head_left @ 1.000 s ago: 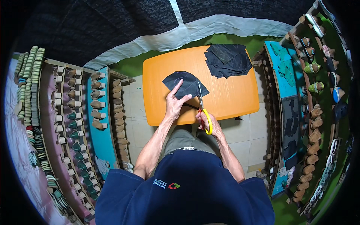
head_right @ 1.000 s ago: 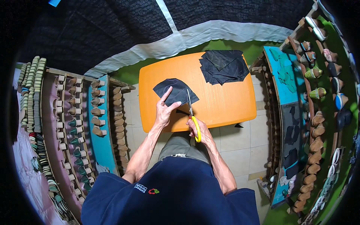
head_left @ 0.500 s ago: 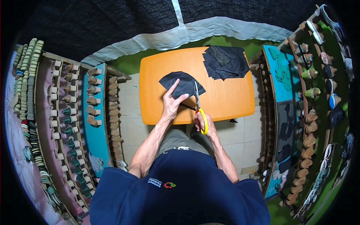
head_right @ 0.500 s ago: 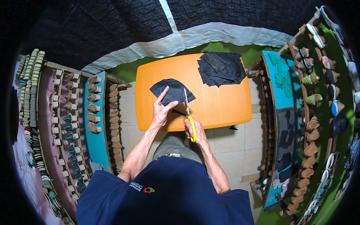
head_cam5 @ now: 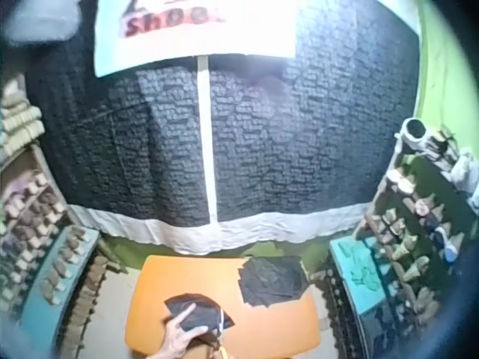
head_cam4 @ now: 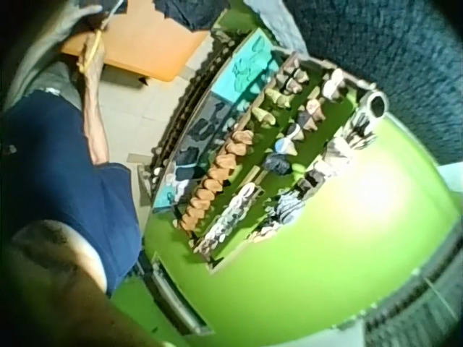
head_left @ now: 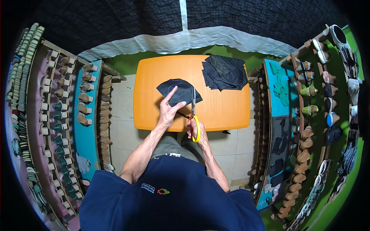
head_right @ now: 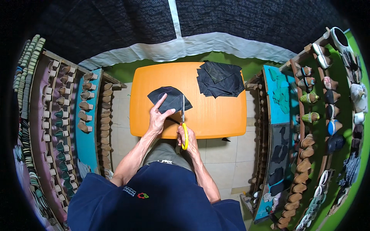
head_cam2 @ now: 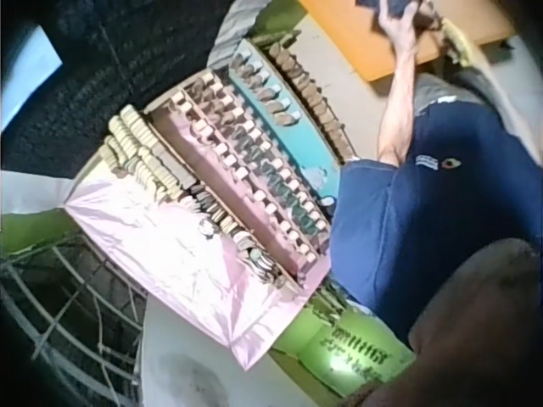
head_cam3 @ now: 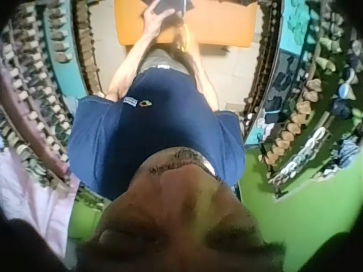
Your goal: The person uses yellow-handled scissors to cut a large piece of dark patterned fabric on an orange table. They repeatedly trim the fabric into smaller rectangular pieces, stacking the cut sections on the table as they work.
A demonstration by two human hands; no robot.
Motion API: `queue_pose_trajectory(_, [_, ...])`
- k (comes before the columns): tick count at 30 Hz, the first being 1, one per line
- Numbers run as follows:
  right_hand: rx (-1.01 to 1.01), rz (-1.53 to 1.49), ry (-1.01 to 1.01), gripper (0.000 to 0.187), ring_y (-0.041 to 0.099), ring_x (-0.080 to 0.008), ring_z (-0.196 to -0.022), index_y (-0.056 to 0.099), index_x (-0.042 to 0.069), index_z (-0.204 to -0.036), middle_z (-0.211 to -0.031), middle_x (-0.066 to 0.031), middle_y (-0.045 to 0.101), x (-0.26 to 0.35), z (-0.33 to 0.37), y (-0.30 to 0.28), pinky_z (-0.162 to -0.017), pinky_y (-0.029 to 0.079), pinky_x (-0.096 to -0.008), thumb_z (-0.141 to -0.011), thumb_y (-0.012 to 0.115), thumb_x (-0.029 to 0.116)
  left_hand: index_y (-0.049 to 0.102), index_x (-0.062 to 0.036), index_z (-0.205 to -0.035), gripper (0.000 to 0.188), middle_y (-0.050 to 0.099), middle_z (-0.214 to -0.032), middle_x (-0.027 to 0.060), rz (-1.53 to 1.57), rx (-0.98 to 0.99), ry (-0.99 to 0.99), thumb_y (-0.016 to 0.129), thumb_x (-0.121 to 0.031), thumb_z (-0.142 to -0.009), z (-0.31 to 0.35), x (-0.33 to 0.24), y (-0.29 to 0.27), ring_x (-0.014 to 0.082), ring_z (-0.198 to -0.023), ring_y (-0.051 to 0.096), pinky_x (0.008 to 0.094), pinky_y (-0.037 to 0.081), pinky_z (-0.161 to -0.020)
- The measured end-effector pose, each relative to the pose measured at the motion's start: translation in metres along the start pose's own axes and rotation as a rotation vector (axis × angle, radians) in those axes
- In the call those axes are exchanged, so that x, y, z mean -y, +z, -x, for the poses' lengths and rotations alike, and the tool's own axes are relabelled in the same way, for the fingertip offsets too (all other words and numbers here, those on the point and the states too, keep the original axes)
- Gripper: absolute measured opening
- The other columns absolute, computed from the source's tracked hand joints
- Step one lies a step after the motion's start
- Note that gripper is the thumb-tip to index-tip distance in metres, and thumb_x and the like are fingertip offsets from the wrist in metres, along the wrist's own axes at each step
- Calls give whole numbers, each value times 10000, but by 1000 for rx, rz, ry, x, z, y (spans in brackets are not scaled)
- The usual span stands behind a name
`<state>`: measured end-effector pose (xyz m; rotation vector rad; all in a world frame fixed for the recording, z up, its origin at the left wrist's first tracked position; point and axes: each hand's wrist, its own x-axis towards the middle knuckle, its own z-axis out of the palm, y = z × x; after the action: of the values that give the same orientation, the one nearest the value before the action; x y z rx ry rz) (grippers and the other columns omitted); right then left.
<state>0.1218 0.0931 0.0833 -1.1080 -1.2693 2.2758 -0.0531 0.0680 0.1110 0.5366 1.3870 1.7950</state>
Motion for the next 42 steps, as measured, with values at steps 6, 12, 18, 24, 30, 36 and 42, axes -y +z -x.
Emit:
queue_pose_trajectory(6, [-9,56,-45,598,503,-103,-509,567,14,-968,-624,-28,487,5,-9,1,-459,439,-263,-1002,488,605,468,4,-1467,754,617,-1284,118,1,8,-3,776,65,-781,1,8,-2,154,-1112,614,289,491,-1005])
queue_pose_trajectory(12, [2,-18,-41,580,491,-104,-484,554,23,-936,-608,-22,473,0,-12,3,-443,430,-264,-1007,487,595,464,0,-1470,764,614,-1300,128,49,-32,-29,781,61,-778,5,1,6,164,-1126,617,301,490,-1021])
queue_pose_trajectory(18, [-31,12,-31,581,491,-108,-467,551,18,-896,-588,-25,478,4,-12,4,-428,429,-270,-998,511,589,456,-3,-1476,776,610,-1311,131,77,-32,-25,784,59,-775,4,4,3,169,-1150,610,304,487,-1028])
queue_pose_trajectory(24, [-47,122,-7,641,462,-99,-465,538,51,-900,-607,-12,462,7,-11,1,-417,405,-254,-979,442,680,463,-2,-1473,763,615,-1315,125,44,21,-16,775,76,-781,-2,0,-4,164,-1166,603,302,468,-1052])
queue_pose_trajectory(30, [-94,16,20,577,477,-97,-423,559,37,-817,-560,-11,478,12,-8,3,-394,418,-257,-952,597,597,464,14,-1467,774,603,-1333,129,3,73,-45,785,73,-765,-8,-6,-10,168,-1188,592,304,452,-1069])
queue_pose_trajectory(36, [-102,-1,69,547,469,-82,-421,544,67,-775,-555,9,468,20,-5,3,-383,401,-244,-935,637,582,458,15,-1471,774,606,-1326,130,-11,100,-27,774,82,-767,-13,-8,-17,167,-1172,602,298,461,-1060])
queue_pose_trajectory(42, [-96,4,62,510,441,-66,-411,517,112,-744,-546,34,446,24,0,5,-375,382,-240,-926,664,564,440,13,-1482,783,614,-1313,134,-24,148,-59,755,101,-771,-15,-19,-22,168,-1154,617,297,483,-1038])
